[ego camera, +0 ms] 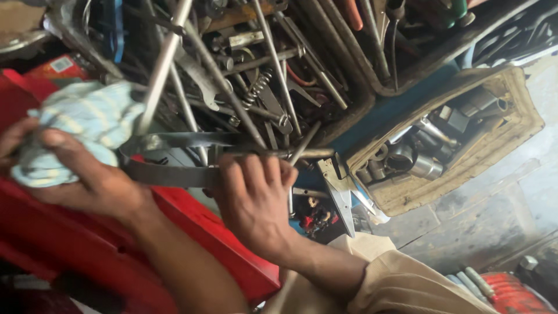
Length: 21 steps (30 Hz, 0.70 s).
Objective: The person rummages through a cluttered red tool chest, picking up and moving various tools such as wrenches, pliers, and screwdrivers. They wipe the red tool chest with a cloth and continue sorting tools by hand. The person closes the tool chest at the end.
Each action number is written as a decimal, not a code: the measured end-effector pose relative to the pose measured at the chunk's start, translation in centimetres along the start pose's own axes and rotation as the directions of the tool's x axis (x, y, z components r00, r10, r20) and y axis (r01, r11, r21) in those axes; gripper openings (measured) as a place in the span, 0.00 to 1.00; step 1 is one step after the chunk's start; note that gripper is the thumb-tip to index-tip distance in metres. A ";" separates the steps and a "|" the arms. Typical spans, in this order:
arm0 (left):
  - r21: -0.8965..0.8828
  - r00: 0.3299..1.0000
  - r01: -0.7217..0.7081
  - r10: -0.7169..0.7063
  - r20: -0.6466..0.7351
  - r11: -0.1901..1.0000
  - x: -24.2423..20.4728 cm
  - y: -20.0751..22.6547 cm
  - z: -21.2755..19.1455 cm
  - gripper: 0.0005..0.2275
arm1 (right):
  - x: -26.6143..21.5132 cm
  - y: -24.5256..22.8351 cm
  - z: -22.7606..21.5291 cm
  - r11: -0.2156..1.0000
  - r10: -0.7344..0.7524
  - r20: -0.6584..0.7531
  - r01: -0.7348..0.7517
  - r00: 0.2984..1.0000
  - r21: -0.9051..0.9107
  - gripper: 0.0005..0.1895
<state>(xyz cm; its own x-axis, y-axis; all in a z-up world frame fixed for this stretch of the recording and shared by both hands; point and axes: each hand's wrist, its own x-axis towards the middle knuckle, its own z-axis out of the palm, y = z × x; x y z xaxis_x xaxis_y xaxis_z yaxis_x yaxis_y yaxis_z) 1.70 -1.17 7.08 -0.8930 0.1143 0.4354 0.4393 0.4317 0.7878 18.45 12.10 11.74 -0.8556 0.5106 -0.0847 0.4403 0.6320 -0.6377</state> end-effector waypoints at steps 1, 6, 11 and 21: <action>0.006 0.998 -0.029 0.029 0.054 1.000 0.0 0.3 0.2 0.20 | 0.0 -0.1 0.4 1.000 0.002 0.002 -0.002 1.000 0.021 0.27; -0.022 0.967 -0.111 0.113 0.226 0.994 0.3 1.1 0.4 0.20 | 0.3 -0.6 1.5 0.998 0.015 -0.031 -0.013 0.999 0.061 0.31; 0.011 0.957 -0.146 0.139 0.256 0.989 0.7 1.3 0.9 0.19 | 0.8 0.2 0.1 0.966 -0.060 -0.024 0.064 0.998 0.251 0.34; 0.017 0.955 -0.144 0.134 0.263 0.989 0.5 0.9 0.6 0.17 | 2.6 11.3 -0.9 0.877 0.344 -0.166 -0.253 0.924 0.408 0.18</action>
<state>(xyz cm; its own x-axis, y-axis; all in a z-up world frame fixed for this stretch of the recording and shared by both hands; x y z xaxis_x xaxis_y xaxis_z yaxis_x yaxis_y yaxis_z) 1.61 -0.23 7.73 -0.8199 0.4022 0.4074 0.5615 0.4261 0.7093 21.45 21.11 4.98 -0.5944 0.7860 -0.1702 0.4916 0.1877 -0.8503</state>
